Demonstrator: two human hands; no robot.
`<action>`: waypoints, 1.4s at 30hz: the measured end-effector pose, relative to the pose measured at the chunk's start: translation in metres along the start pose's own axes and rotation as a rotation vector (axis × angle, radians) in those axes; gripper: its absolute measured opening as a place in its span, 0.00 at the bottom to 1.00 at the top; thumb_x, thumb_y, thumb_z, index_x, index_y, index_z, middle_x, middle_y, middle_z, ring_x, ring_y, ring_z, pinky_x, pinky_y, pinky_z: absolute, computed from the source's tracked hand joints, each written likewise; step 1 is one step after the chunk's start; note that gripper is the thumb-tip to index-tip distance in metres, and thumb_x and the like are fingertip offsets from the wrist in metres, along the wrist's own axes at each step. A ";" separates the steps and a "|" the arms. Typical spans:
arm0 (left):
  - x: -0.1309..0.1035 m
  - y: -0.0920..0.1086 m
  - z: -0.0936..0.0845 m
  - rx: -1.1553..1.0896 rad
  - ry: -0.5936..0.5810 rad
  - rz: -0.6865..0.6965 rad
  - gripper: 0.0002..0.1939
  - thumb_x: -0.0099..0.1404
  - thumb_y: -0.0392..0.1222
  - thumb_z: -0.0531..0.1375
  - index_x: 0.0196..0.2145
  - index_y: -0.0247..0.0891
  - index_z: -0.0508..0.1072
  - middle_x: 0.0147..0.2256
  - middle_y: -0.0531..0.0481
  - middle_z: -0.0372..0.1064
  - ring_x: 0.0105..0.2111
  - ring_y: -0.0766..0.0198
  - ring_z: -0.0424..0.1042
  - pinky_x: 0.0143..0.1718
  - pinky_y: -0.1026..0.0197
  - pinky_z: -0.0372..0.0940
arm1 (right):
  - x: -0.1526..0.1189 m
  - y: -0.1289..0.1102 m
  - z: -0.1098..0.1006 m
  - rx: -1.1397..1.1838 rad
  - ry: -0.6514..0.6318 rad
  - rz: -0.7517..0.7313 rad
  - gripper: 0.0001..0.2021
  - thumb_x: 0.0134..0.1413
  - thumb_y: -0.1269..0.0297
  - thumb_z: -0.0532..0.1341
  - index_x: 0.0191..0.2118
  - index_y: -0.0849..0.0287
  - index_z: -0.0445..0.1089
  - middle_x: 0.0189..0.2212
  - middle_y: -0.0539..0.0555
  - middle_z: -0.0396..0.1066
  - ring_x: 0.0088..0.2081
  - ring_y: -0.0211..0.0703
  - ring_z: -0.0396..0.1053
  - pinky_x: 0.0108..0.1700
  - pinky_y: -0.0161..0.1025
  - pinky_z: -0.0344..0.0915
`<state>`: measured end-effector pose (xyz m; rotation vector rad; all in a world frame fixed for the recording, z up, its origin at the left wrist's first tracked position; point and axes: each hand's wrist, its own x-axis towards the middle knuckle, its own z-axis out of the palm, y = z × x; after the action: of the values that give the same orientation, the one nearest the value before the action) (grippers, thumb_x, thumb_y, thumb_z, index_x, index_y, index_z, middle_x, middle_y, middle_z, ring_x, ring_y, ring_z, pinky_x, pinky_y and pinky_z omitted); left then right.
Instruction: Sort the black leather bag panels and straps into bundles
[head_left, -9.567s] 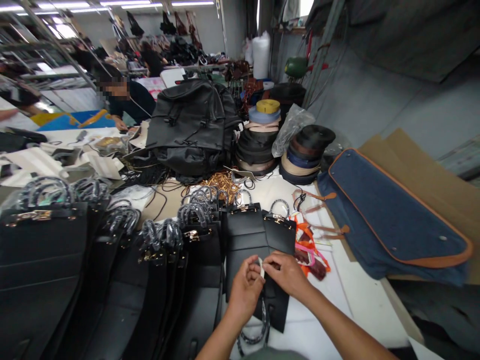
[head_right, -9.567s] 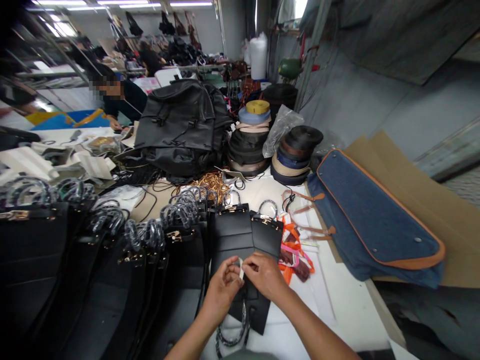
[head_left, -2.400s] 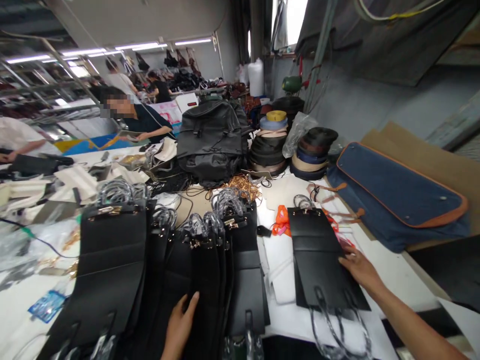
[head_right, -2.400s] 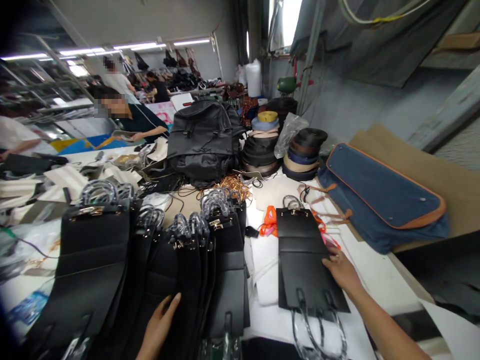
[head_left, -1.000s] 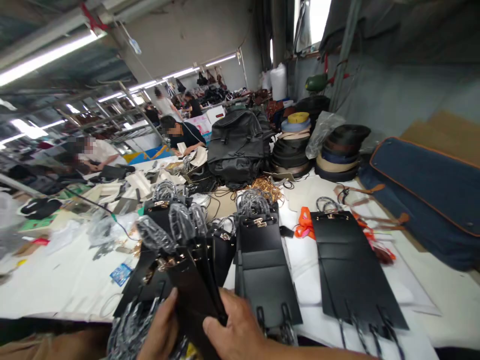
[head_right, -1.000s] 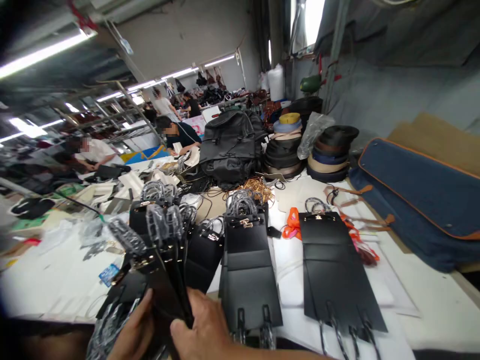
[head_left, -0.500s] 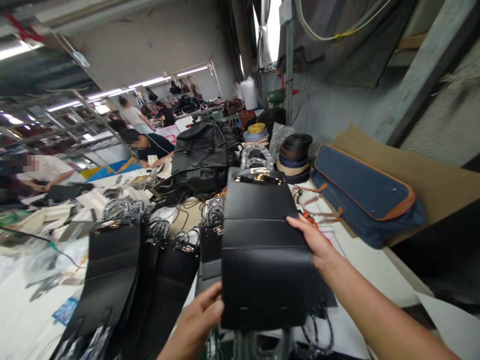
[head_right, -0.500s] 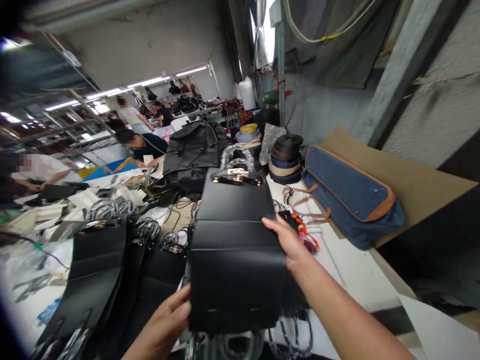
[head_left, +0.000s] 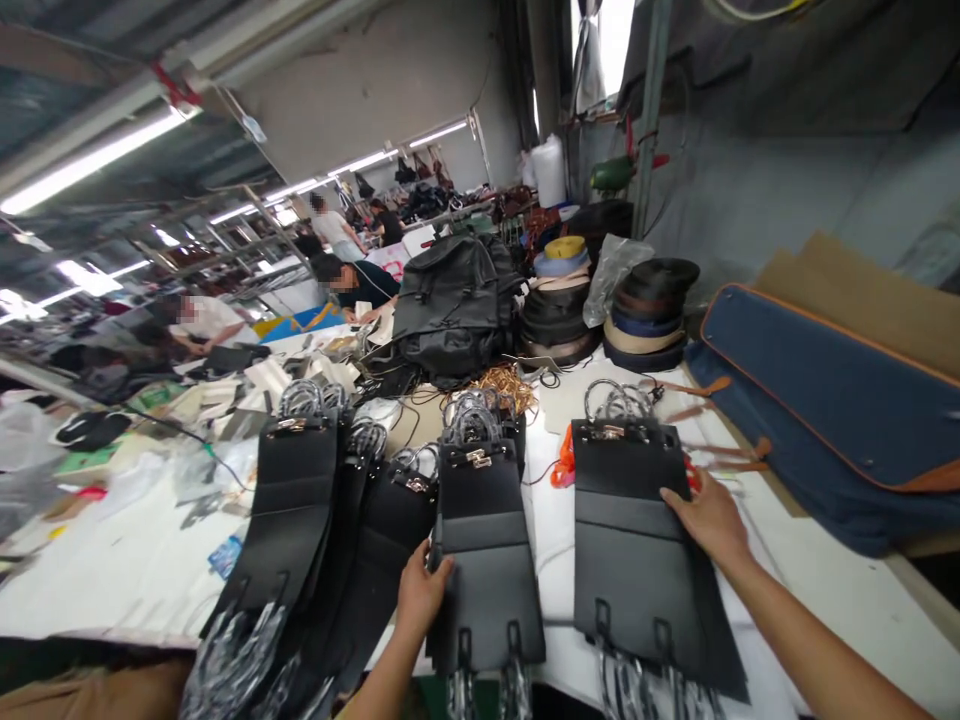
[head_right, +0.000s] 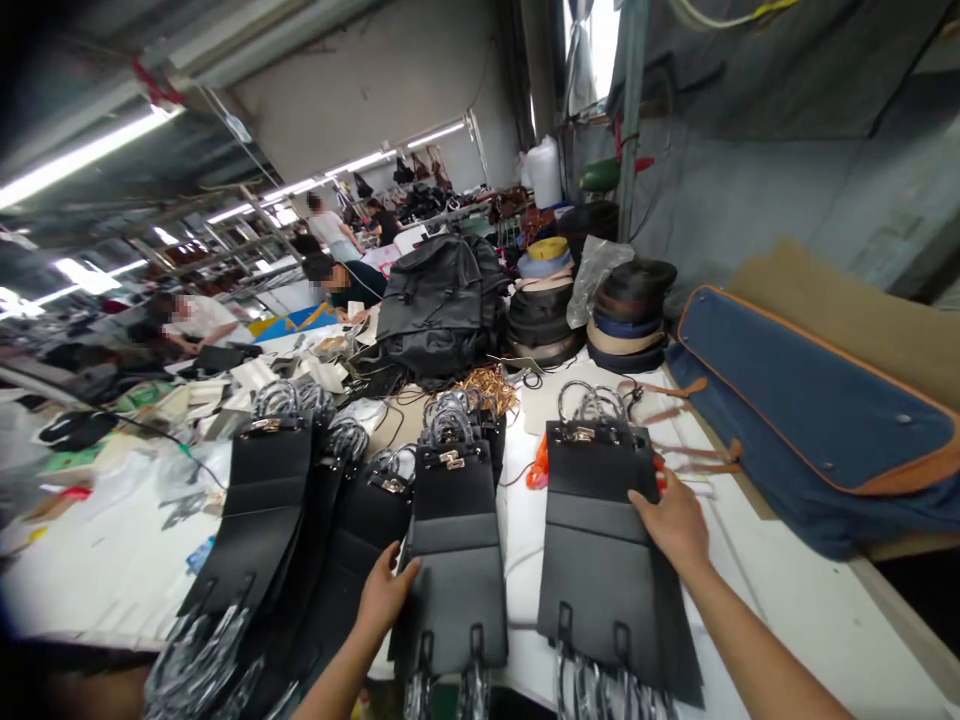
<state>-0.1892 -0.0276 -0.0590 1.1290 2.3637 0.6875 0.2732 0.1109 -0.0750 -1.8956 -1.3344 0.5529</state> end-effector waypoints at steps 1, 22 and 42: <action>0.005 -0.005 0.002 0.010 -0.007 -0.001 0.38 0.51 0.53 0.59 0.53 0.20 0.69 0.51 0.25 0.70 0.53 0.37 0.69 0.57 0.43 0.62 | -0.006 -0.009 0.004 -0.032 0.044 -0.055 0.33 0.45 0.47 0.62 0.54 0.65 0.68 0.53 0.70 0.69 0.57 0.65 0.64 0.59 0.59 0.59; -0.015 0.057 0.012 -0.752 -0.489 0.273 0.25 0.60 0.35 0.60 0.56 0.43 0.70 0.50 0.45 0.69 0.49 0.56 0.69 0.49 0.56 0.67 | -0.138 -0.191 0.186 0.205 -0.731 0.306 0.42 0.50 0.38 0.63 0.64 0.60 0.60 0.57 0.64 0.68 0.57 0.58 0.68 0.58 0.50 0.65; -0.016 0.053 0.007 -0.820 -0.397 0.191 0.24 0.67 0.44 0.57 0.60 0.41 0.65 0.59 0.41 0.66 0.60 0.52 0.65 0.60 0.48 0.62 | -0.120 -0.204 0.177 0.082 -0.662 0.159 0.35 0.49 0.44 0.65 0.59 0.59 0.67 0.51 0.60 0.73 0.53 0.56 0.71 0.54 0.47 0.66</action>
<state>-0.1448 -0.0093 -0.0301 0.9815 1.4196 1.2135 -0.0196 0.0947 -0.0379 -1.8285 -1.5254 1.3828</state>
